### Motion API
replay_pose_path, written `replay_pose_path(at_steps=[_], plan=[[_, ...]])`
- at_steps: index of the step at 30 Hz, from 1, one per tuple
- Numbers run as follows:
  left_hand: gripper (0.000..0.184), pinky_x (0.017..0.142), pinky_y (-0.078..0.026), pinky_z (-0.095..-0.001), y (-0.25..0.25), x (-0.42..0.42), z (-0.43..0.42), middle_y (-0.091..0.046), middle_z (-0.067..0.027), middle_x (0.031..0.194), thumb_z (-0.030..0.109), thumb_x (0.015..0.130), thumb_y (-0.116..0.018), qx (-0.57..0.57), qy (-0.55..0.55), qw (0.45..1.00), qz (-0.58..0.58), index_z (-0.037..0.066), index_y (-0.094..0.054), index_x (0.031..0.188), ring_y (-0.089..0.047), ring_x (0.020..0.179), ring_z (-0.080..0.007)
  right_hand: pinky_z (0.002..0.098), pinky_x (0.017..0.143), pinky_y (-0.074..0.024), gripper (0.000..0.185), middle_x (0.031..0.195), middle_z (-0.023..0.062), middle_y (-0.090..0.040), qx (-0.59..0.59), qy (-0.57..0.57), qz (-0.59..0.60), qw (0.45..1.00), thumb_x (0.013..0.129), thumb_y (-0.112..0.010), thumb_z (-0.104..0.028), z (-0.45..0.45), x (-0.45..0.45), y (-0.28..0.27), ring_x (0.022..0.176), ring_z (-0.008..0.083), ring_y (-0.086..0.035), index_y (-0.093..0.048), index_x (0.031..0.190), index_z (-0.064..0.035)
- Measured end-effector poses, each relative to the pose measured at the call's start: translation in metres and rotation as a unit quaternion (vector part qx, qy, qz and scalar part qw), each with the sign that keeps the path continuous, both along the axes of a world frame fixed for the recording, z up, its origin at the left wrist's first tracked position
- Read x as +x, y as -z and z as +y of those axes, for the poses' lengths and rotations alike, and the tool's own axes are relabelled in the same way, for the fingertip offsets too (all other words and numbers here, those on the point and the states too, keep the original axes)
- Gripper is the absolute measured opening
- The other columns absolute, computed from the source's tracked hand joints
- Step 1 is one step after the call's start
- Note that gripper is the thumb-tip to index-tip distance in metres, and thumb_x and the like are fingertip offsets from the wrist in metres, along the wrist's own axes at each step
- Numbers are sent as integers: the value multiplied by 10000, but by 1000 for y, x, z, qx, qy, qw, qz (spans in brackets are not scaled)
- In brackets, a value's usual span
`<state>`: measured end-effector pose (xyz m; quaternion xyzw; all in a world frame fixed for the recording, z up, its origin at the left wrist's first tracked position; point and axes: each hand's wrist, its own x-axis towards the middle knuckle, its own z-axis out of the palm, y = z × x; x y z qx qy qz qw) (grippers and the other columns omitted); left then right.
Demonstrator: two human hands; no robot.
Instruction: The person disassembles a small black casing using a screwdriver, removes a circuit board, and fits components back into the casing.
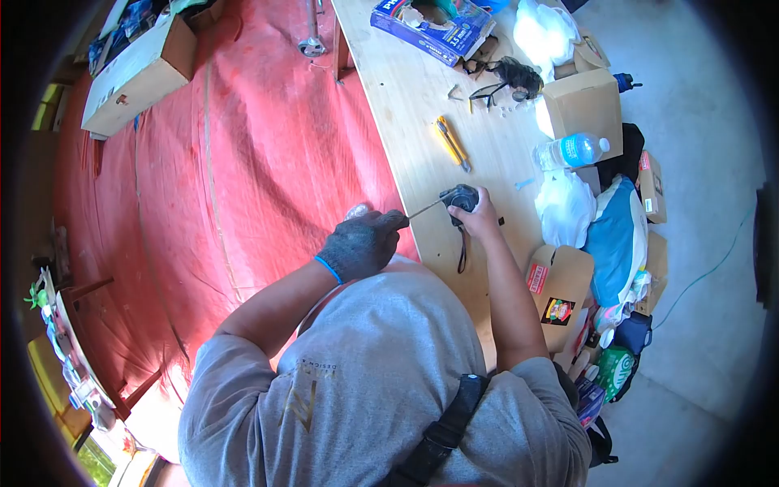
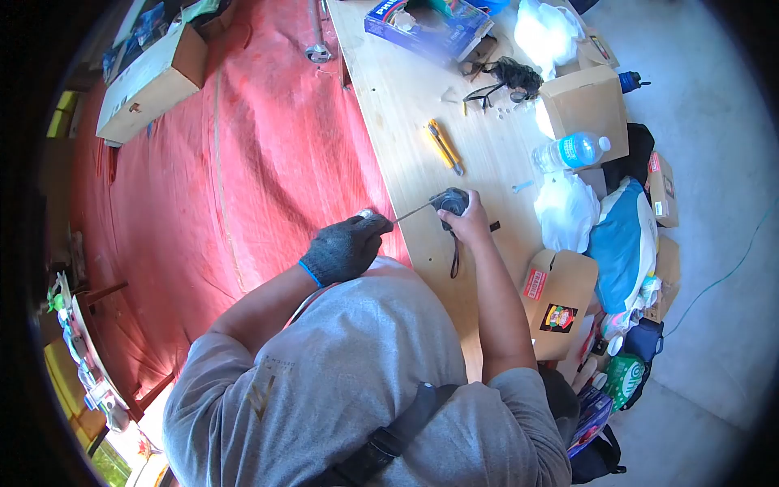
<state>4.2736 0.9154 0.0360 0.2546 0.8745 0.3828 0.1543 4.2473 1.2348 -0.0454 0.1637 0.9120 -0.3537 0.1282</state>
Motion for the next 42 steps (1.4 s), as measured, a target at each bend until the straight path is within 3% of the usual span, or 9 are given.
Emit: replay_pose_path(at_steps=[10,19,22,25,28,31,33,38,42], plan=[[288,773,-577,-495,-4,1,6,-679,-145,1101,182,976,-554,-42,1,999,0,139,-638,1249,-701,938,-357,447,987,-521,878,1242,269,-650,47,-4,-23,999,751,-895,-336,-5,1,-1,1138,388,-664,-406,1380,34],[415,727,-563,-542,-44,8,5,-596,-176,1317,153,900,-568,-177,71,975,115,74,-583,1308,-694,943,-361,508,953,-517,725,1218,286,-631,100,-19,73,992,801,-832,-265,-38,22,-15,1131,448,-634,-425,1325,26],[423,722,-561,-546,-46,11,11,-645,-199,1216,141,912,-548,-181,73,974,118,75,-568,1329,-700,909,-369,512,944,-518,711,1210,295,-621,102,-23,108,989,806,-824,-265,-43,28,-8,1126,459,-627,-420,1307,35],[420,720,-561,-537,-58,-1,14,-687,-200,1100,111,935,-512,-226,85,970,14,67,-541,1351,-707,865,-374,517,925,-523,699,1174,295,-624,105,-34,116,987,803,-820,-260,-43,28,-9,1096,464,-631,-420,1288,45],[281,694,-548,-541,-52,-4,11,-713,-213,989,147,969,-550,-154,27,988,-21,44,-630,1217,-711,830,-378,522,905,-527,675,1156,291,-624,109,-33,107,988,802,-816,-252,-44,27,-9,1073,465,-634,-421,1268,37],[274,812,-581,-478,-7,-16,-3,-702,-170,1151,145,911,-574,3,25,997,-71,95,-710,1144,-716,908,-331,528,897,-525,672,1146,286,-624,94,-36,135,986,806,-815,-257,-43,30,-6,1063,468,-633,-414,1263,29],[332,853,-581,-440,23,-33,-19,-722,-108,1152,139,836,-670,27,111,988,-105,100,-730,1160,-700,975,-302,528,897,-523,676,1149,286,-622,90,-44,130,986,808,-812,-264,-41,30,-4,1063,471,-631,-409,1265,28],[387,878,-577,-420,-16,-39,-12,-701,-147,1171,88,814,-689,83,36,959,-268,66,-706,1200,-689,1039,-287,519,912,-521,699,1165,290,-623,77,-31,143,986,808,-817,-292,-37,30,3,1068,474,-634,-411,1282,21],[371,885,-567,-364,-59,-39,-1,-695,-158,1161,-6,844,-649,55,-61,972,-221,50,-696,1208,-700,1041,-271,480,877,-552,710,1176,254,-633,40,-8,123,992,805,-835,-298,-21,26,14,1015,410,-673,-431,1304,5]])
